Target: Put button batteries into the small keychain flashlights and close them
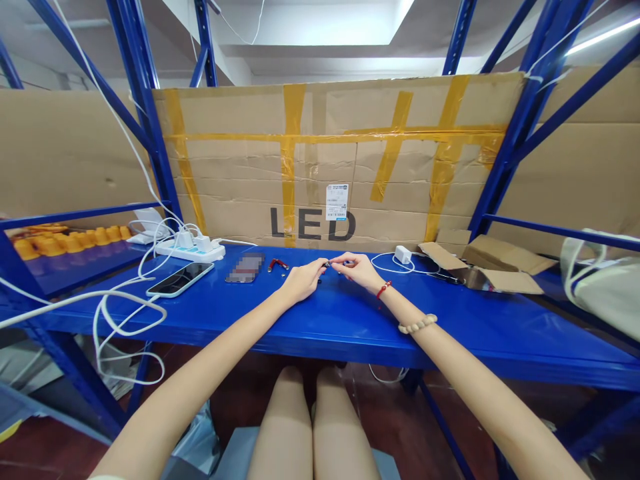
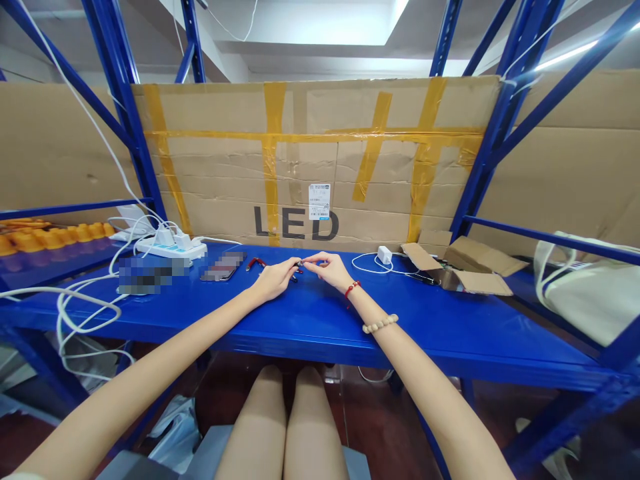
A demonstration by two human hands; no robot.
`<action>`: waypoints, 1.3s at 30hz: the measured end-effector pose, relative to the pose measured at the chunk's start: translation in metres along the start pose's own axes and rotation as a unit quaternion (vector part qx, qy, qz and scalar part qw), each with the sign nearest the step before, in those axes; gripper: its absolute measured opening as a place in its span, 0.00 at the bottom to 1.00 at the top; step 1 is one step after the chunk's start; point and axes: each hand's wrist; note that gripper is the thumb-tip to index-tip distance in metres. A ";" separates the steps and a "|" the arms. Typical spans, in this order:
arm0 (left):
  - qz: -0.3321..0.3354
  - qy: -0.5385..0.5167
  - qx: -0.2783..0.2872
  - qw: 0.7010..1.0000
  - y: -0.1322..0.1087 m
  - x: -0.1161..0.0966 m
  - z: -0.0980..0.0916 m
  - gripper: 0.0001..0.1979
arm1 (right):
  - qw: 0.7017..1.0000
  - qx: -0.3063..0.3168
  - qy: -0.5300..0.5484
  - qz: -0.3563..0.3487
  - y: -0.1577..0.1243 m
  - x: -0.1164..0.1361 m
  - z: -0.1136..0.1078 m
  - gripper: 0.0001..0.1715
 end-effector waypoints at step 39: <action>-0.011 0.002 0.054 0.998 -0.002 -0.001 -0.002 0.13 | 0.999 0.033 0.012 -0.018 0.002 -0.011 -0.003 0.22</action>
Point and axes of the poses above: each hand's wrist, its own y-axis towards the middle knuckle, its own z-axis out of the palm, x = y × z, and after that the axes turned 14 degrees about x, right-handed
